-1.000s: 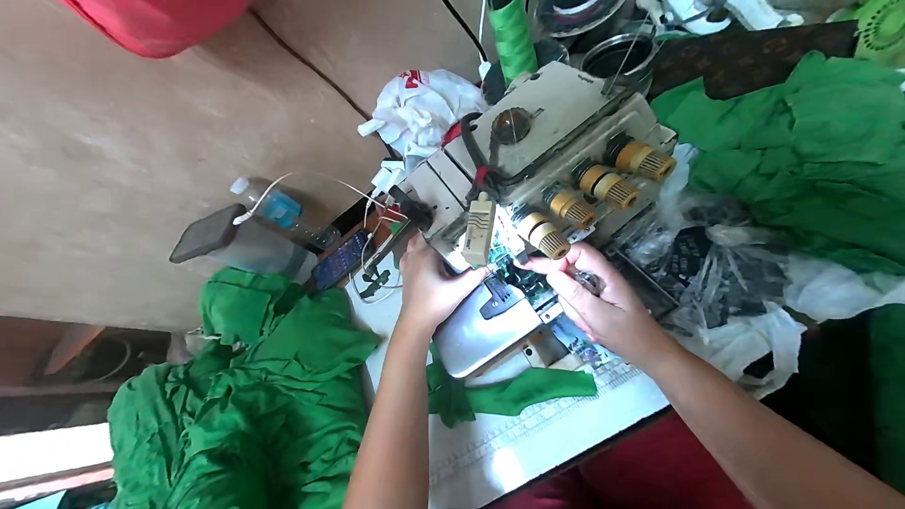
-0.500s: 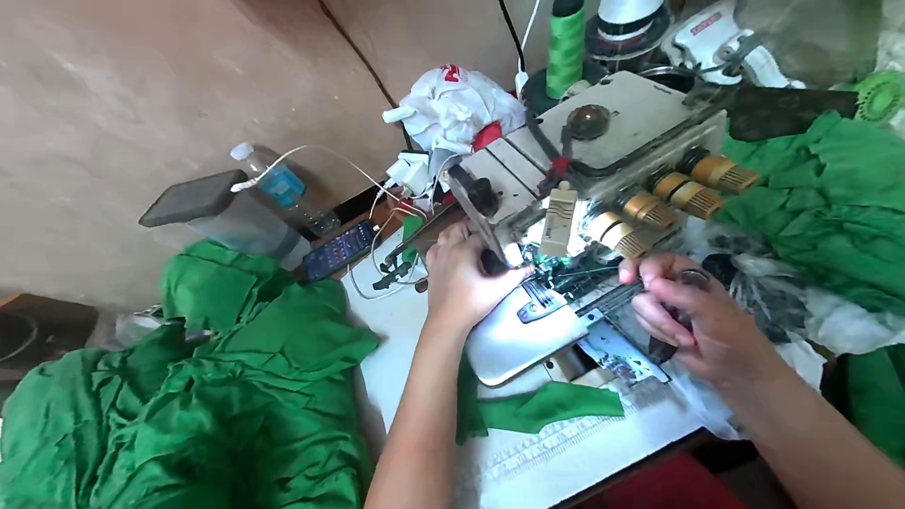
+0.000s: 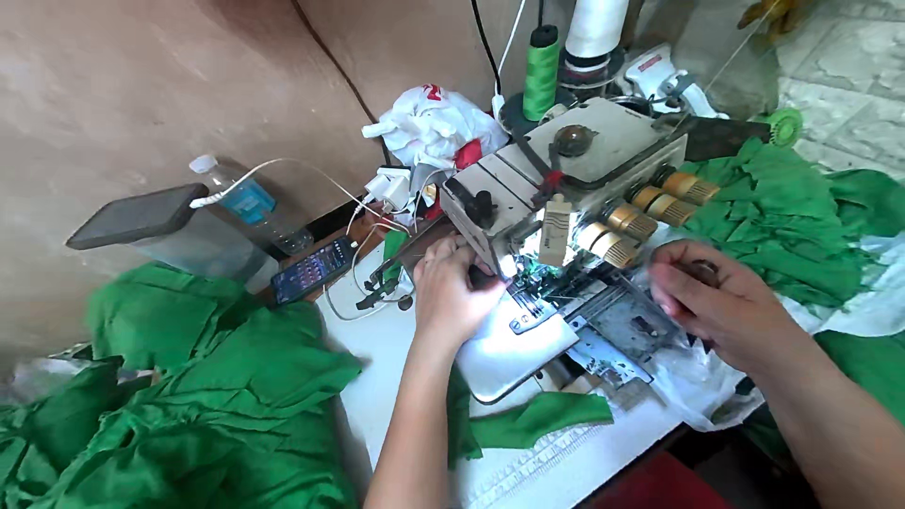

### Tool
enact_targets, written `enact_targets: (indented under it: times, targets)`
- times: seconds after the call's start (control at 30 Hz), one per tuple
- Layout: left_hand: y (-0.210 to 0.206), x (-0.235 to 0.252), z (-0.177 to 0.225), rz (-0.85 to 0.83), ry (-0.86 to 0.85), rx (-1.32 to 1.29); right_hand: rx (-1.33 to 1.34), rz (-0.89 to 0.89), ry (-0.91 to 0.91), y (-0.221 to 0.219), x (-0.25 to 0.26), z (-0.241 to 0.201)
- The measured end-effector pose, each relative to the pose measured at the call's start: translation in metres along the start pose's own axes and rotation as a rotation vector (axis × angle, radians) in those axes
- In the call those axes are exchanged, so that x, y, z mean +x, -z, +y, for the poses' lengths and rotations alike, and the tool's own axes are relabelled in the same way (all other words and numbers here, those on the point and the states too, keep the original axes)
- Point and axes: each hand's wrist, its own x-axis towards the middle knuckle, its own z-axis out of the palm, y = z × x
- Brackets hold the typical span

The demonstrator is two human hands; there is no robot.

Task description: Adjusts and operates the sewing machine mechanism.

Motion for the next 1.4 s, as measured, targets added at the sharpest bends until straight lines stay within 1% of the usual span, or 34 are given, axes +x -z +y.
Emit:
enact_targets:
  times: [0.07, 0.17, 0.27, 0.33, 0.43, 0.57, 0.67, 0.73, 0.8, 0.83, 0.9, 0.97, 1.0, 1.07, 1.2, 1.33, 1.4]
  targets:
    - [0.001, -0.001, -0.005, -0.007, -0.023, -0.022, -0.012, -0.010, 0.026, 0.006, 0.003, -0.006]
    - [0.002, -0.008, -0.017, -0.008, -0.133, -0.061, 0.023, -0.038, 0.088, 0.017, 0.006, -0.007]
    - [0.005, -0.029, -0.031, 0.026, -0.266, -0.061, 0.057, 0.022, 0.097, 0.031, 0.005, -0.003]
    - [0.013, -0.046, -0.035, 0.067, -0.308, 0.026, 0.003, 0.071, 0.115, 0.042, 0.004, -0.001]
    - [0.028, -0.074, -0.039, 0.130, -0.297, 0.200, -0.090, 0.061, 0.140, 0.058, -0.005, -0.004]
    - [0.046, -0.105, -0.032, 0.204, -0.196, 0.381, -0.127, -0.085, 0.133, 0.068, -0.032, -0.011]
    - [0.052, -0.117, -0.011, 0.276, -0.114, 0.435, -0.162, -0.204, 0.158, 0.066, -0.051, -0.010]
    - [0.049, -0.121, 0.018, 0.330, -0.157, 0.374, -0.162, -0.252, 0.179, 0.062, -0.060, -0.009]
    - [0.032, -0.125, 0.056, 0.302, -0.253, 0.173, -0.162, -0.297, 0.218, 0.054, -0.067, -0.009]
    - [0.018, -0.126, 0.076, 0.248, -0.303, 0.047, -0.160, -0.319, 0.238, 0.049, -0.069, -0.009]
    - [-0.009, -0.128, 0.109, 0.080, -0.393, -0.146, -0.160, -0.357, 0.284, 0.040, -0.074, -0.010]
    - [-0.029, -0.128, 0.128, -0.065, -0.436, -0.193, -0.149, -0.383, 0.332, 0.034, -0.075, -0.009]
    - [-0.035, -0.128, 0.131, -0.093, -0.444, -0.182, -0.146, -0.388, 0.348, 0.034, -0.076, -0.008]
    - [-0.038, -0.128, 0.131, -0.079, -0.458, -0.172, -0.149, -0.406, 0.362, 0.040, -0.079, -0.007]
    - [-0.023, -0.133, 0.123, -0.034, -0.478, -0.208, -0.127, -0.486, 0.339, 0.061, -0.090, 0.002]
    - [-0.011, -0.142, 0.116, -0.019, -0.418, -0.287, -0.086, -0.567, 0.277, 0.076, -0.099, 0.021]
    - [-0.007, -0.144, 0.112, -0.002, -0.377, -0.319, -0.093, -0.559, 0.258, 0.078, -0.102, 0.029]
